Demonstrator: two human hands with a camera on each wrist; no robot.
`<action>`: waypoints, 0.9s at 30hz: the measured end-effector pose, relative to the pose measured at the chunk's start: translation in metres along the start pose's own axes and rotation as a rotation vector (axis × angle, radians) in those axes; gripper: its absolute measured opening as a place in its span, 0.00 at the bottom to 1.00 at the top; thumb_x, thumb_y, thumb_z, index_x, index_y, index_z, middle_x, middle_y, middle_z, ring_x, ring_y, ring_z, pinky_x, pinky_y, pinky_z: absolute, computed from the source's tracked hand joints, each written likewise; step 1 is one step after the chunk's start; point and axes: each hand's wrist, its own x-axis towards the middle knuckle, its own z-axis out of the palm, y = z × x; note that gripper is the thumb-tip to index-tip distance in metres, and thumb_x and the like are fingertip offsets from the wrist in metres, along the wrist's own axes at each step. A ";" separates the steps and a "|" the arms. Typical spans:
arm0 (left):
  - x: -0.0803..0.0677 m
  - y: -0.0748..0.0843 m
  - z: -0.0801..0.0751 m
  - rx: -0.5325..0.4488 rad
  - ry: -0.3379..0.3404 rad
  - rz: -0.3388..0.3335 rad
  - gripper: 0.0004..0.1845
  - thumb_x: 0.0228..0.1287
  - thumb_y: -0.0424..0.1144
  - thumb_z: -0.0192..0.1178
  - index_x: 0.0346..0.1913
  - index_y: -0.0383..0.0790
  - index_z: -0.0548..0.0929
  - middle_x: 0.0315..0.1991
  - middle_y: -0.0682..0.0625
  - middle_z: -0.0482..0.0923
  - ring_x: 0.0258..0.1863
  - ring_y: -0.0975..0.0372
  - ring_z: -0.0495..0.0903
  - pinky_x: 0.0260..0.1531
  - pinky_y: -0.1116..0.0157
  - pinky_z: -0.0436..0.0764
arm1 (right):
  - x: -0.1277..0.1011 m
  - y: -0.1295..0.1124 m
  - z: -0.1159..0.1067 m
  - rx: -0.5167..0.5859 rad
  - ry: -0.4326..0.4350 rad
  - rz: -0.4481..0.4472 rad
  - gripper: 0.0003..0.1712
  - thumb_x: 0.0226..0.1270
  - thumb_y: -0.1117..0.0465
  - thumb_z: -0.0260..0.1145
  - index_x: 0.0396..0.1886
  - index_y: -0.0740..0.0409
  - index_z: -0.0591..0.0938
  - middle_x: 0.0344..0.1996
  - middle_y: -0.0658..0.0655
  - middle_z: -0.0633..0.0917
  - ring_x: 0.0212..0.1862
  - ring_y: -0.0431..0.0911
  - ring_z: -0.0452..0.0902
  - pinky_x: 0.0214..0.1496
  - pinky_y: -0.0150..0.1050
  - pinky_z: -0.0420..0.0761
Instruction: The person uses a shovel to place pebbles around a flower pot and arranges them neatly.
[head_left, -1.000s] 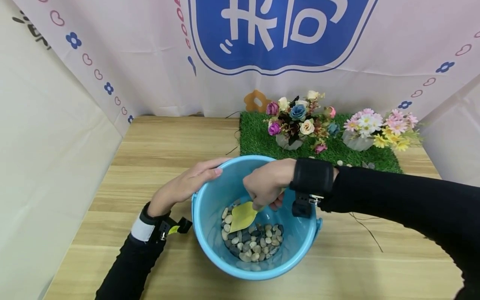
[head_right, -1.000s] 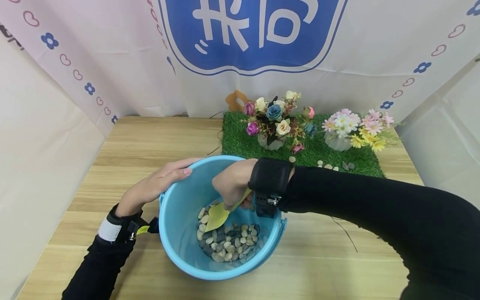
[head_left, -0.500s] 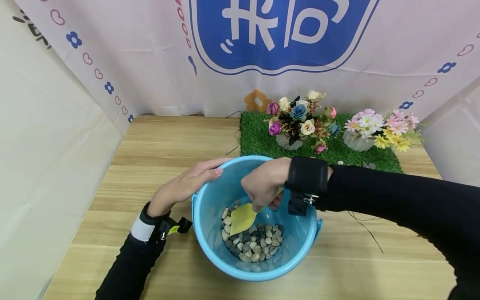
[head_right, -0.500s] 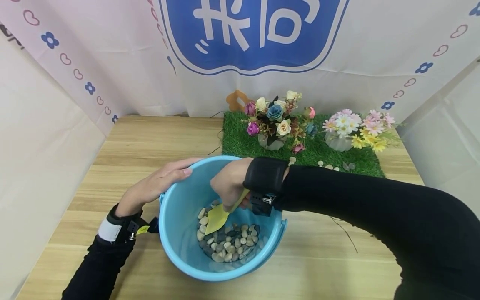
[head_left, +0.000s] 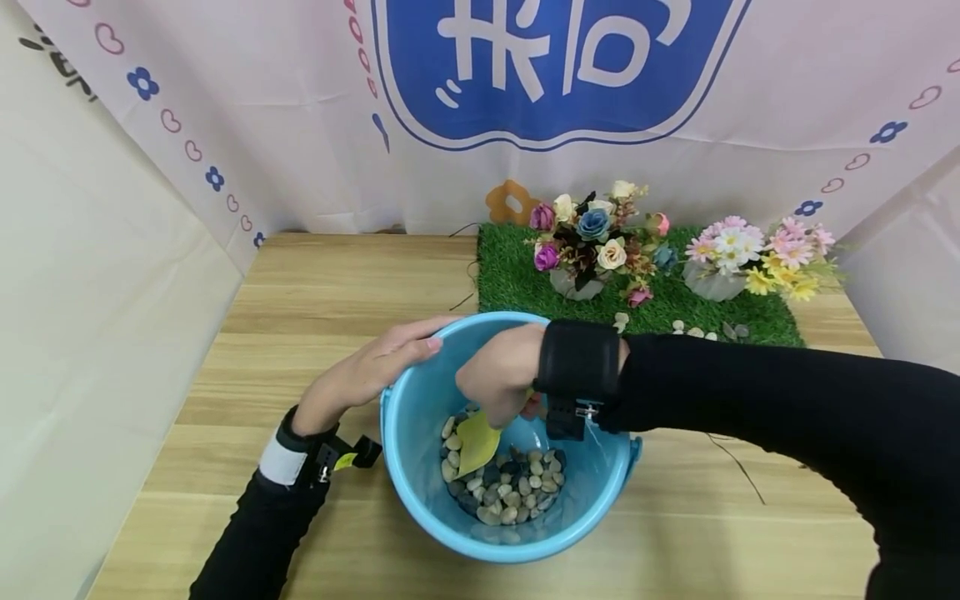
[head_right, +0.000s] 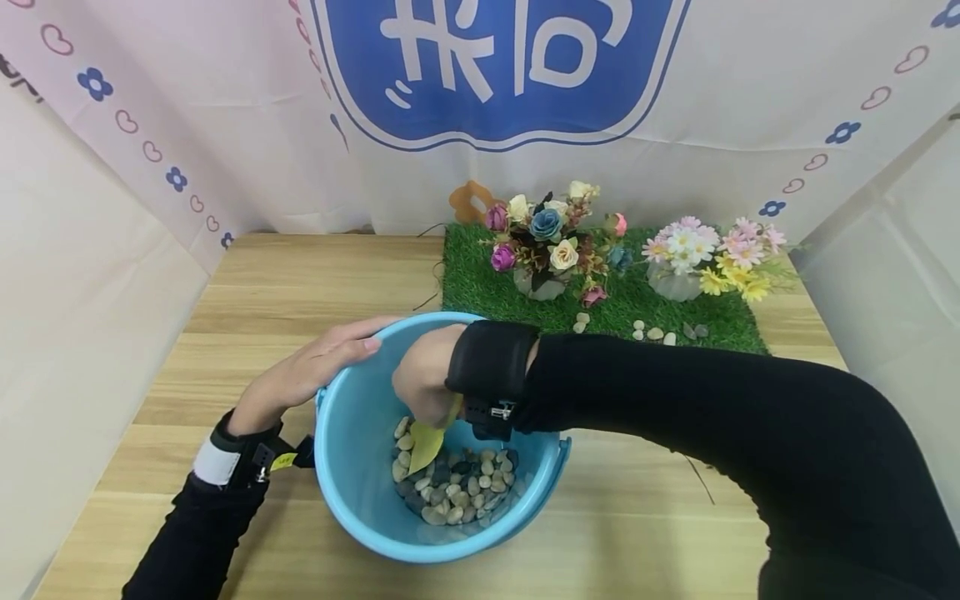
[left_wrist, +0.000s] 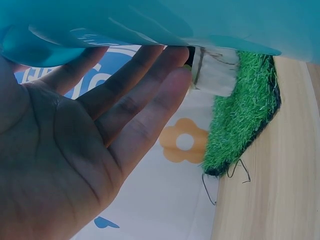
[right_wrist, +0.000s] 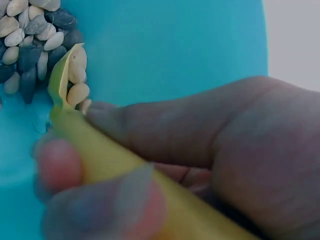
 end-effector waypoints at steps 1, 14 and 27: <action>0.000 0.000 0.000 -0.001 0.001 0.002 0.27 0.82 0.40 0.39 0.77 0.34 0.62 0.69 0.38 0.69 0.55 0.50 0.82 0.45 0.54 0.87 | 0.001 -0.001 0.001 0.008 0.001 0.002 0.06 0.78 0.62 0.56 0.40 0.55 0.79 0.15 0.50 0.75 0.15 0.43 0.68 0.20 0.34 0.67; 0.000 -0.001 0.000 -0.051 -0.028 0.000 0.27 0.82 0.40 0.38 0.78 0.35 0.61 0.67 0.35 0.71 0.53 0.41 0.82 0.41 0.52 0.88 | -0.003 0.026 0.012 0.174 0.048 -0.146 0.30 0.79 0.58 0.61 0.10 0.53 0.76 0.11 0.52 0.78 0.14 0.42 0.69 0.21 0.33 0.68; -0.001 -0.001 0.000 -0.050 -0.014 -0.026 0.28 0.82 0.41 0.38 0.78 0.36 0.60 0.67 0.36 0.71 0.54 0.44 0.82 0.40 0.52 0.88 | 0.001 0.030 0.013 0.145 0.091 -0.222 0.24 0.77 0.58 0.65 0.15 0.51 0.87 0.17 0.55 0.85 0.23 0.49 0.84 0.25 0.33 0.80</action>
